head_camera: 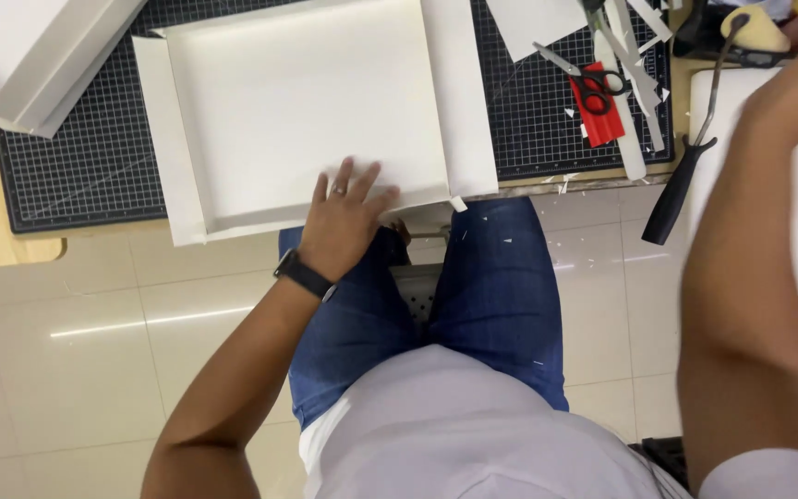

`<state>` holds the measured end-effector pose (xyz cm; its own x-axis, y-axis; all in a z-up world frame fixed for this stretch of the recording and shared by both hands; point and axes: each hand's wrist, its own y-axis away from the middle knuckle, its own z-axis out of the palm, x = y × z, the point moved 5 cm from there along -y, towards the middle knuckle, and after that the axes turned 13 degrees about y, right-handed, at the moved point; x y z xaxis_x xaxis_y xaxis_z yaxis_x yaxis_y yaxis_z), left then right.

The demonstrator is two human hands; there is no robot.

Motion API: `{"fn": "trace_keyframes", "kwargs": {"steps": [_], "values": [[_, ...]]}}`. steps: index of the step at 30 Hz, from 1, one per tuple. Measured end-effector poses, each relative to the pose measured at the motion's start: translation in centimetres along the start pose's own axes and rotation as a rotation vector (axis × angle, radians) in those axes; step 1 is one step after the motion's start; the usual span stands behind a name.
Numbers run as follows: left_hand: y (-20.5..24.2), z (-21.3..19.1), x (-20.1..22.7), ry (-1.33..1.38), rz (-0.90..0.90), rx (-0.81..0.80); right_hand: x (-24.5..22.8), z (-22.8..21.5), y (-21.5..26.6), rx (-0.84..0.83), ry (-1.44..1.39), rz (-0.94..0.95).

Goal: Smoothing the edges of a white foam box using a scraper and trimming excess material with scissors

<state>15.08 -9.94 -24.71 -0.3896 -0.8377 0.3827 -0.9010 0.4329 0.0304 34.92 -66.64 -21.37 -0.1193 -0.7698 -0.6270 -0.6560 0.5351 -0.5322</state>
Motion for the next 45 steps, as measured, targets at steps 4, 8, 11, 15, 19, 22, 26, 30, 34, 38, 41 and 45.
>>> {"fn": "trace_keyframes", "kwargs": {"steps": [4,8,11,15,19,22,26,30,34,38,41,45], "values": [[-3.2,0.0,2.8,0.11,-0.06,0.01,-18.9,-6.7,15.2,-0.234,-0.426,0.055],[-5.4,1.3,5.5,0.131,-0.113,0.11,-20.3,-5.9,23.3,-0.493,-0.475,0.04],[-5.8,1.4,5.8,0.104,-0.139,0.189,-20.6,-5.9,24.8,-0.518,-0.512,0.073],[-5.8,1.4,6.1,0.115,-0.144,0.198,-20.4,-5.8,25.7,-0.529,-0.527,0.107],[-5.9,1.2,6.1,0.103,-0.133,0.225,-20.4,-5.5,25.7,-0.526,-0.54,0.066],[-6.0,1.3,6.2,0.095,-0.132,0.234,-20.6,-5.6,25.8,-0.53,-0.531,0.051],[-5.9,1.0,6.5,0.095,-0.15,0.22,-21.3,-6.5,25.6,-0.549,-0.52,0.037],[-6.0,0.8,6.6,0.1,-0.15,0.217,-20.1,-5.5,26.3,-0.548,-0.538,0.069],[-5.9,1.0,6.4,0.092,-0.154,0.204,-20.4,-6.1,26.2,-0.539,-0.547,0.07],[-5.9,0.7,6.6,0.081,-0.157,0.19,-19.7,-5.4,26.8,-0.531,-0.553,0.097],[-6.0,1.2,6.4,0.091,-0.143,0.224,-21.2,-6.8,25.8,-0.506,-0.524,0.161],[-5.6,1.1,5.7,0.122,-0.104,0.229,-18.9,-6.6,20.1,-0.389,-0.517,0.234]]}}
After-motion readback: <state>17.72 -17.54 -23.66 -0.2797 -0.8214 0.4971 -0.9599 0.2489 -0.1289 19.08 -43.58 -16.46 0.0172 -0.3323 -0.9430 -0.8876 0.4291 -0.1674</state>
